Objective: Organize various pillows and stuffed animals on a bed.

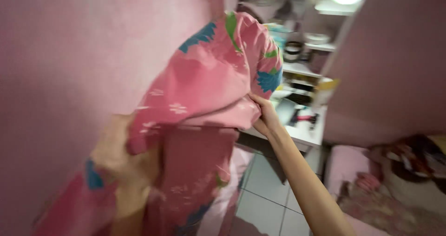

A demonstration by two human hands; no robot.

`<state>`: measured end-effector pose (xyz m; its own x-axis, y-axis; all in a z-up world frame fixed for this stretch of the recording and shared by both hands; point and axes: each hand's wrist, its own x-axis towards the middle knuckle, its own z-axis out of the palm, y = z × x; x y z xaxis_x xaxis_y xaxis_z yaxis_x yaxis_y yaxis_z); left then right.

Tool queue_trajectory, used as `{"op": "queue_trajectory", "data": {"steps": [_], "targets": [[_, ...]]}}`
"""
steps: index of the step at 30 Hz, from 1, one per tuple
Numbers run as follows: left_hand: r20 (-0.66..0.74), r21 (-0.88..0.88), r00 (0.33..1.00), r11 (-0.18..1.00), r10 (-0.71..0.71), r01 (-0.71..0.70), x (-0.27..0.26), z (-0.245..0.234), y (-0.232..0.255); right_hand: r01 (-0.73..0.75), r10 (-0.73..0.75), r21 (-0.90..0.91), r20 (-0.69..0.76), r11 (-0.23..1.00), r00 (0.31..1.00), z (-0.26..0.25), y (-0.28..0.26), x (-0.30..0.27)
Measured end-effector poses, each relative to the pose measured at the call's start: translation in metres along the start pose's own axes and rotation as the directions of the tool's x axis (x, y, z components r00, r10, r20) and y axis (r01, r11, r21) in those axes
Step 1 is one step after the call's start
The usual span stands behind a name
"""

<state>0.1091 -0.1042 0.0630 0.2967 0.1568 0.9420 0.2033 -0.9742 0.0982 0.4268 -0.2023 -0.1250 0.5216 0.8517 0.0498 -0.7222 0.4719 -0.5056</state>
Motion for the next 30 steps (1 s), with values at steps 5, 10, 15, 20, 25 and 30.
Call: {"op": "queue_trajectory", "data": {"steps": [5, 10, 15, 20, 25, 30], "targets": [[0.194, -0.355, 0.977, 0.935, 0.092, -0.017, -0.013, 0.040, 0.124, 0.090, -0.109, -0.077, -0.291, 0.993, 0.951, -0.092, -0.077, -0.117], [0.188, -0.633, 0.947, 0.770, 0.261, -0.086, -0.024, 0.088, 0.243, 0.164, -0.347, -0.417, -0.413, 0.894, 0.842, -0.170, -0.155, -0.263], [0.489, -0.690, 0.843, 0.691, 0.225, 0.215, -0.051, 0.151, 0.354, 0.205, -0.374, -0.335, -0.591, 0.920, 0.715, -0.249, -0.211, -0.412], [0.536, -0.790, 0.768, 0.529, 0.350, 0.310, -0.103, 0.229, 0.442, 0.289, -0.530, -0.448, -0.764, 0.846, 0.367, -0.255, -0.243, -0.554], [0.658, -0.753, 0.605, 0.410, 0.449, 0.515, -0.161, 0.299, 0.527, 0.436, -0.642, -0.542, -0.758, 0.719, 0.116, -0.311, -0.244, -0.649], [0.700, -0.707, 0.377, 0.513, 0.606, 0.487, -0.217, 0.385, 0.604, 0.471, -0.545, -0.527, -0.831, 0.707, -0.110, -0.355, -0.257, -0.712]]}}
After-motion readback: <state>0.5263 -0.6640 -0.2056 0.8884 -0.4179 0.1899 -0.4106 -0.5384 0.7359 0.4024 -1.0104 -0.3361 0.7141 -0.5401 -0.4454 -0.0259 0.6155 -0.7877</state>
